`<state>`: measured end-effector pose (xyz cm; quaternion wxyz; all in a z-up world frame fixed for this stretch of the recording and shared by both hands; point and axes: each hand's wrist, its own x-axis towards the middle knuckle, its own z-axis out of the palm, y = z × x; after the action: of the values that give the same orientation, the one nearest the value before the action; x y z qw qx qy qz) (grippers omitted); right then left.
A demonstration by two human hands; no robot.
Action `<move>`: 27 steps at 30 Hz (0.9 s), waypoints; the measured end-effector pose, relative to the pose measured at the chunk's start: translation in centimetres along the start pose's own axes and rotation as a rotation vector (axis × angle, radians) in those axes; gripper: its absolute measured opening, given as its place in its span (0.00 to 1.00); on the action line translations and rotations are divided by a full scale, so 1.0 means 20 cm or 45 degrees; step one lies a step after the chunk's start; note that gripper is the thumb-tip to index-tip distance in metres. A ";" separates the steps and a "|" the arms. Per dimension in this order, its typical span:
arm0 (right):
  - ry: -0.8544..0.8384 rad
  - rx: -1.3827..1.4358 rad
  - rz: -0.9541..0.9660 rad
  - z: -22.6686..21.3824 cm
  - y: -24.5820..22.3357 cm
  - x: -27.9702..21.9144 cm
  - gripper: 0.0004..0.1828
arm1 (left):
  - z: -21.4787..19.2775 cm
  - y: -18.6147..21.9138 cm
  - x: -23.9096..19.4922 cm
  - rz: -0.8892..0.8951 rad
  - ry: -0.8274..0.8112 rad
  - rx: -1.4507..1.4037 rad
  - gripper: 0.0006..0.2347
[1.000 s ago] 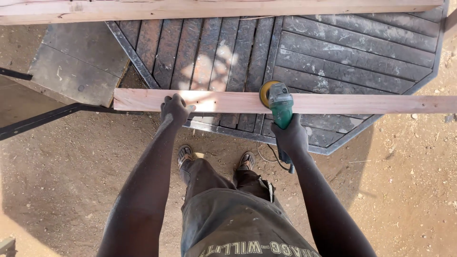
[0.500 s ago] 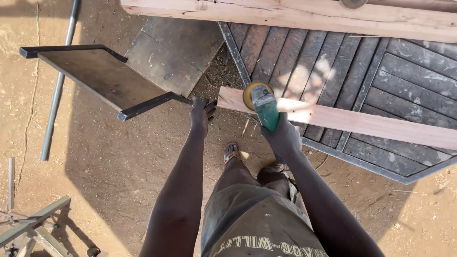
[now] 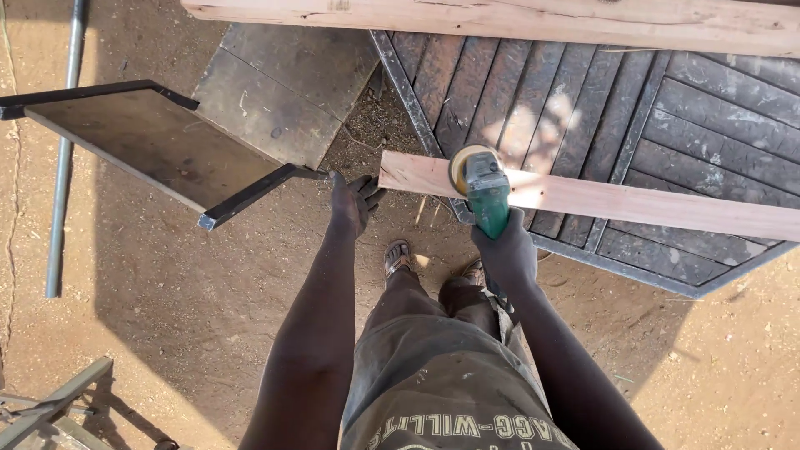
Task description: Sanding a wooden plank using an angle grinder with a sanding disc on a workshop table.
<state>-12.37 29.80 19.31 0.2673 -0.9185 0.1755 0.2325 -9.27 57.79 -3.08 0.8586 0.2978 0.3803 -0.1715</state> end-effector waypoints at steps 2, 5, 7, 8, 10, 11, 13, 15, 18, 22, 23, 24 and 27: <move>0.018 -0.009 0.078 0.00 0.02 -0.01 0.35 | -0.04 0.00 0.00 -0.036 -0.031 -0.039 0.45; 0.022 -0.041 0.120 0.05 0.00 -0.02 0.35 | -0.04 0.04 -0.03 -0.091 -0.062 -0.045 0.46; -0.007 -0.077 0.089 0.07 -0.07 -0.04 0.35 | -0.03 0.05 -0.06 -0.119 -0.048 -0.021 0.46; -0.047 -0.059 -0.001 0.08 -0.13 -0.05 0.34 | -0.02 0.06 -0.07 -0.122 -0.056 -0.016 0.45; -0.101 -0.043 -0.097 0.12 -0.23 -0.05 0.34 | -0.04 0.06 -0.06 -0.120 -0.050 -0.016 0.44; -0.138 -0.090 -0.163 0.14 -0.26 -0.04 0.34 | -0.05 0.06 -0.05 -0.125 -0.072 -0.031 0.46; -0.183 -0.136 -0.230 0.17 -0.30 -0.04 0.33 | -0.07 0.05 -0.05 -0.130 -0.086 -0.046 0.47; -0.202 -0.154 -0.268 0.16 -0.34 -0.05 0.34 | -0.07 0.06 -0.06 -0.144 -0.109 -0.050 0.47; -0.205 -0.158 -0.207 0.19 -0.28 -0.04 0.37 | -0.12 0.05 0.01 -0.202 -0.102 -0.046 0.48; -0.211 -0.206 -0.244 0.19 -0.33 -0.05 0.35 | -0.07 0.06 -0.04 -0.197 -0.098 -0.060 0.48; -0.231 -0.216 -0.268 0.19 -0.35 -0.04 0.35 | -0.07 0.05 -0.03 -0.194 -0.085 -0.062 0.48; -0.253 -0.221 -0.294 0.19 -0.37 -0.04 0.35 | -0.09 0.05 -0.02 -0.188 -0.070 -0.058 0.48; -0.225 -0.218 -0.239 0.16 -0.31 -0.06 0.35 | -0.12 0.05 0.01 -0.208 -0.098 -0.057 0.47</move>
<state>-11.67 36.78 20.14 0.2227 -0.9264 0.0441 0.3005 -9.83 60.13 -4.17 0.8623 0.2396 0.3737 -0.2437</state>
